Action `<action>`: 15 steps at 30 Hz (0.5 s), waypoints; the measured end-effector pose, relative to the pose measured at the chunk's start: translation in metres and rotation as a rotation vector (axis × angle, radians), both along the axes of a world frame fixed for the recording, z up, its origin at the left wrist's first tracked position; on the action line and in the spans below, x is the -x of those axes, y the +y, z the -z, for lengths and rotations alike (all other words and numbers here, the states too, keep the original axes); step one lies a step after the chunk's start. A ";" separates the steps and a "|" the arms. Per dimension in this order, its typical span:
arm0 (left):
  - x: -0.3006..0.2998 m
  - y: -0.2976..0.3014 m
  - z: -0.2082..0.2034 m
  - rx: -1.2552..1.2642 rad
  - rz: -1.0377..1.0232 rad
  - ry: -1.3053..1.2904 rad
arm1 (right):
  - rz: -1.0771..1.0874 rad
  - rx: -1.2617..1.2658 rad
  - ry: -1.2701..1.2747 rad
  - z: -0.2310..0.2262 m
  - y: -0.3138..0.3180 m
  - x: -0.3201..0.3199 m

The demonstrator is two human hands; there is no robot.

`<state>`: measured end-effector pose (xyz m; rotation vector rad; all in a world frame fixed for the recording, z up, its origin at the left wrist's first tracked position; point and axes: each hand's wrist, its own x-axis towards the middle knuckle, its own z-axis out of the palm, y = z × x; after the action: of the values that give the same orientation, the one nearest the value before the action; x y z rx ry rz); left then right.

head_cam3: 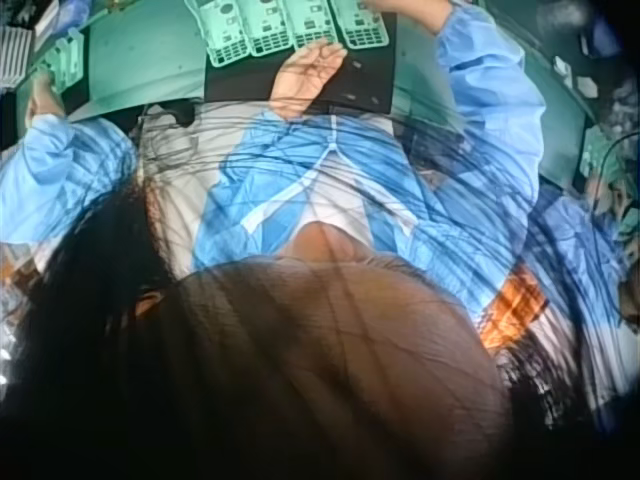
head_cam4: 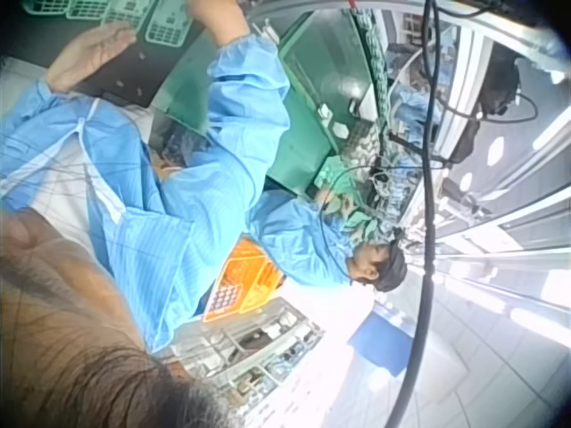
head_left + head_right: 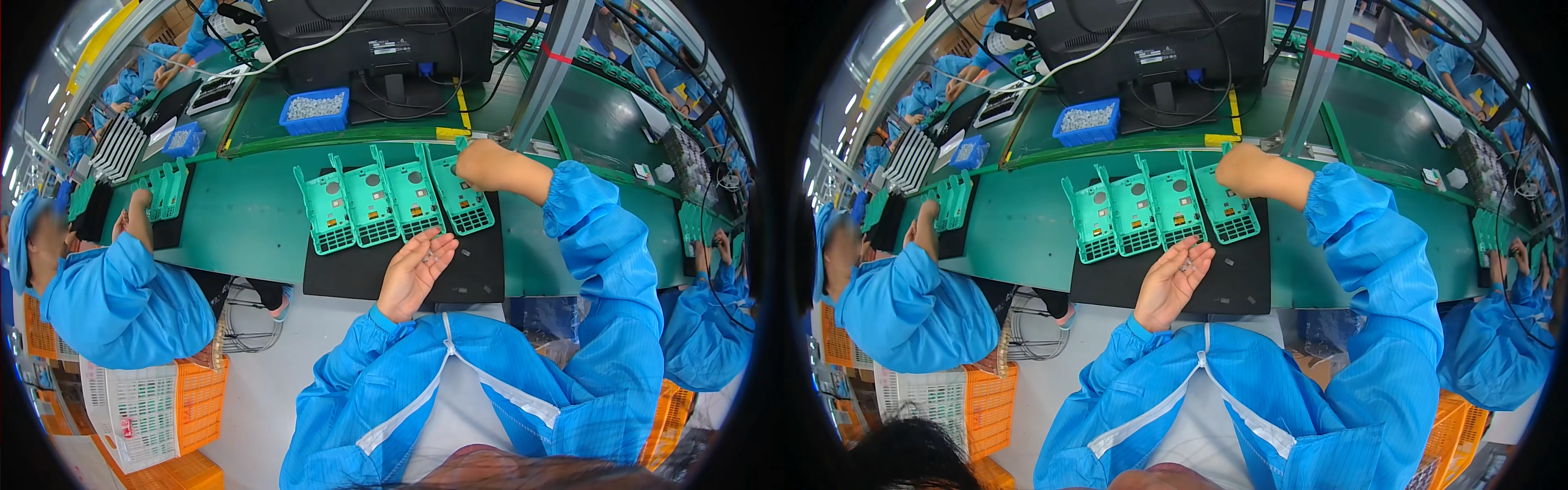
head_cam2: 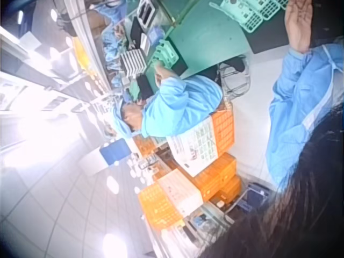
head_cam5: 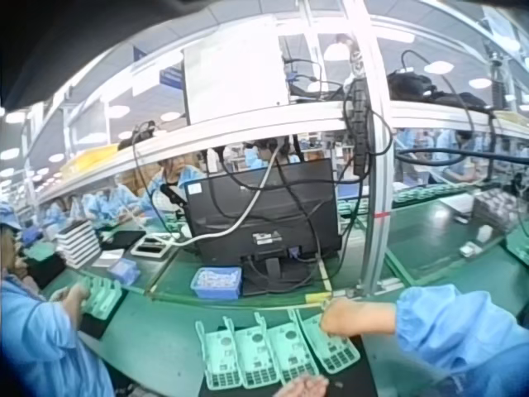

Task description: The person assembles device casings by placing plastic frames onto a work mat, inserting small components into each frame by hand, and sliding the frames down the assembly line.

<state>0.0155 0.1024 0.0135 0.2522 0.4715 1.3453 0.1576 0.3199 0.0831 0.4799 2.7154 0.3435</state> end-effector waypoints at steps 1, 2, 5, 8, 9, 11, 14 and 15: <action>0.000 0.000 0.000 -0.003 0.000 -0.003 | -0.003 -0.009 0.012 0.000 -0.001 0.000; 0.000 0.000 0.001 -0.003 0.000 -0.003 | -0.005 -0.017 0.023 0.001 -0.001 -0.001; -0.002 0.000 0.001 -0.006 -0.001 -0.003 | -0.026 -0.018 0.049 0.001 -0.001 -0.004; -0.003 0.001 -0.001 -0.001 -0.002 0.021 | 0.012 -0.018 0.001 0.004 0.001 -0.003; -0.003 0.001 -0.001 0.007 -0.004 0.040 | 0.009 -0.017 0.002 0.002 0.000 -0.001; -0.002 0.000 0.001 0.016 -0.009 0.060 | -0.060 -0.024 0.007 -0.001 -0.003 0.003; 0.001 0.001 0.007 0.000 0.017 0.045 | -0.100 -0.122 -0.101 0.005 -0.004 0.006; 0.003 0.001 0.008 0.000 0.023 0.044 | -0.101 -0.122 -0.100 0.006 -0.004 0.006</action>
<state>0.0128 0.1034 0.0055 0.2870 0.5043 1.3191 0.1519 0.3161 0.0766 0.3483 2.6370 0.5476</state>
